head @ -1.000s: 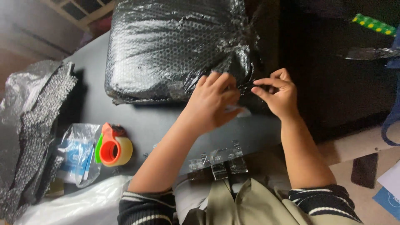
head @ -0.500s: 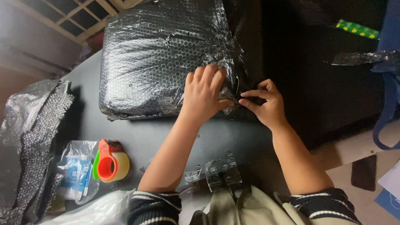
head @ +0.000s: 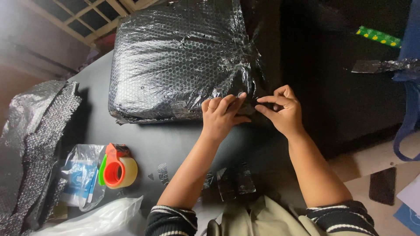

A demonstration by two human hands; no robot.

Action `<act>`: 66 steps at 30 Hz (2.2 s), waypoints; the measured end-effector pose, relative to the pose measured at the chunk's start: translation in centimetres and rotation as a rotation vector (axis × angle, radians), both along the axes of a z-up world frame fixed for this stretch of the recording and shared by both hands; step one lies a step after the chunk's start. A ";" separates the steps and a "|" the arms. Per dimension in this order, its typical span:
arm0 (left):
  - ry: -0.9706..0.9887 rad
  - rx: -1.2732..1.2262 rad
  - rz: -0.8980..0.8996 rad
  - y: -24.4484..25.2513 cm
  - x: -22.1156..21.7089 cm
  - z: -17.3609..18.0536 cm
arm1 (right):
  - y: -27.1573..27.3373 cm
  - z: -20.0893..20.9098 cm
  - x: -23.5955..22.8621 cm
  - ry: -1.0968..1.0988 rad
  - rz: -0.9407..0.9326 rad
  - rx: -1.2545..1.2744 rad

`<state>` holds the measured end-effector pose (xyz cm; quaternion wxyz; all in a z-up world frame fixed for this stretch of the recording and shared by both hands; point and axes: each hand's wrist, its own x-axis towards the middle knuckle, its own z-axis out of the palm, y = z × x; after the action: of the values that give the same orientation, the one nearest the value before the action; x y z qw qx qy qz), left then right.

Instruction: Wrapping a large object in black bubble wrap and securing it with clear tape using a dispenser.

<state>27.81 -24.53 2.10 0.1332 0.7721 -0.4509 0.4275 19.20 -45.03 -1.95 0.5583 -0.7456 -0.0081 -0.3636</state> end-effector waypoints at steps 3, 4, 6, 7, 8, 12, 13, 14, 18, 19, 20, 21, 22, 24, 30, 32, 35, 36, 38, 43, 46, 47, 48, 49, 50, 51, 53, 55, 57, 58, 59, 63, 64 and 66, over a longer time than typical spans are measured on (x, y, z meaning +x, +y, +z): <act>0.035 0.040 0.040 0.2 -0.3 0.8 | 0.1 -0.2 0.1 -0.002 -0.008 0.007; 0.040 0.038 0.049 0.3 -0.2 0.7 | 0.0 -0.4 0.1 0.002 0.002 0.005; 0.133 0.101 0.082 0.4 0.1 0.6 | -0.2 -0.6 0.2 -0.011 -0.011 -0.029; 0.134 0.097 0.087 0.8 -0.2 0.8 | -0.2 -0.7 0.1 -0.011 -0.006 -0.032; 0.161 0.099 0.058 1.1 -0.4 1.1 | -0.2 -0.8 0.1 -0.016 -0.004 -0.031; 0.185 0.129 0.047 2.1 -0.7 0.7 | -0.2 -1.4 0.2 -0.041 -0.018 -0.047; 0.188 0.126 0.052 2.0 -0.9 0.5 | -0.2 -1.4 0.1 -0.038 -0.013 -0.050; 0.186 0.110 0.079 1.9 -0.9 0.3 | -0.2 -1.4 0.2 -0.049 -0.007 -0.036; 0.166 0.048 0.115 2.3 -2.6 1.9 | -1.2 -2.3 0.3 -0.067 0.085 0.100; 0.158 0.044 0.114 2.9 -3.3 2.1 | -2.3 -3.4 -0.3 -0.075 0.084 0.096; 0.201 -0.016 0.113 3.6 -4.0 2.3 | -3.2 -4.5 -0.8 -0.107 0.163 0.420; 0.244 -0.075 0.111 4.3 -4.7 2.6 | -4.1 -5.6 -1.3 -0.137 0.246 0.742; 0.240 -0.075 0.112 5.3 -5.5 2.4 | -4.3 -4.3 -2.0 -0.140 0.248 0.742; 0.499 -0.034 0.193 7.2 -7.0 1.9 | -4.6 -1.7 -3.5 -0.032 -0.032 0.862; 0.710 -0.069 0.097 9.3 -10.4 1.0 | 2.0 -1.0 -2.1 0.141 0.123 0.514; 0.715 -0.066 0.080 9.7 -11.0 0.9 | 3.8 -1.9 -2.2 0.186 -0.011 0.291; 0.697 -0.047 0.054 10.3 -11.6 1.0 | 8.3 -1.7 -3.9 0.285 -0.138 -0.035; 0.675 -0.031 0.045 10.4 -11.7 1.0 | 10.1 -1.5 -4.7 0.341 -0.132 -0.135; 0.703 -0.018 0.140 11.7 -12.0 0.4 | 13.6 1.3 -8.2 0.324 0.104 -0.262; 0.492 -0.254 0.259 16.4 -11.8 -0.4 | 13.1 7.3 -8.0 0.564 0.721 -0.300; 0.515 -0.094 0.375 17.2 -12.0 -1.6 | 8.3 10.4 -2.7 0.237 0.481 -0.248; 0.521 -0.083 0.376 17.0 -11.8 -2.0 | 6.5 11.4 -0.3 0.155 0.249 -0.265; 0.528 -0.069 0.371 16.7 -11.6 -2.4 | 4.6 12.2 2.0 0.072 0.010 -0.278; 0.527 -0.071 0.381 16.9 -11.9 -1.9 | 2.3 10.8 5.1 0.070 0.021 -0.278; 0.634 -0.087 0.360 16.8 -11.9 -1.3 | -0.4 9.5 8.4 0.027 -0.143 -0.403; 0.741 -0.103 0.336 16.6 -11.8 -0.6 | -3.0 8.3 11.6 -0.017 -0.306 -0.525; 0.680 -0.026 0.333 17.0 -11.4 -0.8 | -2.3 9.2 12.3 0.458 -0.249 -0.472; 0.619 0.049 0.333 17.4 -11.0 -1.0 | -2.3 8.6 12.8 0.928 -0.169 -0.406; 0.641 0.024 0.231 17.7 -10.7 -1.0 | -3.5 6.5 12.9 0.798 -0.143 -0.348; 0.638 0.022 0.234 18.3 -9.9 -0.2 | -3.4 7.0 11.9 0.794 -0.140 -0.350; 0.593 0.032 0.141 18.8 -9.1 0.5 | -3.3 7.4 10.9 0.821 -0.133 -0.351; 0.667 0.154 0.259 23.5 -6.8 -1.4 | -2.7 5.6 5.3 0.820 -0.199 -0.618; 0.661 0.155 0.257 24.7 -6.7 -1.1 | -0.2 6.7 2.4 0.816 -0.203 -0.615; 0.593 0.065 0.645 27.3 -6.6 -0.4 | 5.0 8.6 -3.3 0.811 -0.359 -0.780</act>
<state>21.25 2.74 1.70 0.0923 0.9665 -0.1419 0.1929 15.88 -40.03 6.69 0.1311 -0.9651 0.1990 -0.1086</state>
